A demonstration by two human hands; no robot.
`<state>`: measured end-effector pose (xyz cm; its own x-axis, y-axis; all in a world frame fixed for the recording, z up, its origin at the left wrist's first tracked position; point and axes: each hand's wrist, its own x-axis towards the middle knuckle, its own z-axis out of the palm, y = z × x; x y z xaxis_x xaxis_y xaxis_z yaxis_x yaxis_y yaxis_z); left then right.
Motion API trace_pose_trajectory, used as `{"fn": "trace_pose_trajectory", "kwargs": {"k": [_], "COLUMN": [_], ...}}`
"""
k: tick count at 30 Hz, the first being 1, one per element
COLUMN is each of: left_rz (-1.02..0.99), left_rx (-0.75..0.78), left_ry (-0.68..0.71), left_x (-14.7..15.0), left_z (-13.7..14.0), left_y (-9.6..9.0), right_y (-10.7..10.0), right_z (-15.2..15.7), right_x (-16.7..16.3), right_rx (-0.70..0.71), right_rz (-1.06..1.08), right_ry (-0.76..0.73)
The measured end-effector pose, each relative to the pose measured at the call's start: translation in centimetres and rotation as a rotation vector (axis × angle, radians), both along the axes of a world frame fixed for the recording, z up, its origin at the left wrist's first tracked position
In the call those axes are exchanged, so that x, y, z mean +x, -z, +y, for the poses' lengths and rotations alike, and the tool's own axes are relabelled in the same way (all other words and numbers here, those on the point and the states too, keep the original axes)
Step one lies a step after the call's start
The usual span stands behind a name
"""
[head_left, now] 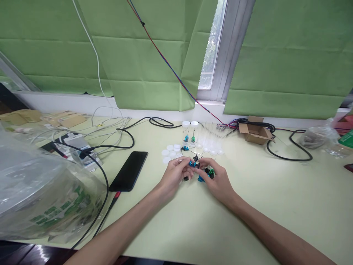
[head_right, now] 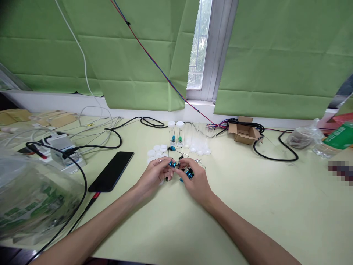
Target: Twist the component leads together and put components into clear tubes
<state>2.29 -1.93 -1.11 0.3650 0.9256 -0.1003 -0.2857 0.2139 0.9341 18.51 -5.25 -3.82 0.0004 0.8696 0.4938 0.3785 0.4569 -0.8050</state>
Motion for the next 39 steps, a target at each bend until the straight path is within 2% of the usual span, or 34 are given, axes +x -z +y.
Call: {"fn": "trace_pose_trajectory", "kwargs": {"k": [27, 33, 39], "left_rz": [0.009, -0.005, 0.002], "left_rx": [-0.008, -0.009, -0.012], "left_ry": [0.007, -0.001, -0.001], "left_x": [0.10, 0.12, 0.12], "left_z": [-0.14, -0.08, -0.11], "left_y": [-0.19, -0.05, 0.00], "right_y": [-0.04, -0.09, -0.08], "right_z": [0.03, -0.07, 0.03], "right_x": [0.02, 0.00, 0.08], "right_rx": [-0.055, -0.004, -0.017], "right_rz": [-0.051, -0.002, -0.008], "right_ry": [0.026, -0.004, -0.009]}}
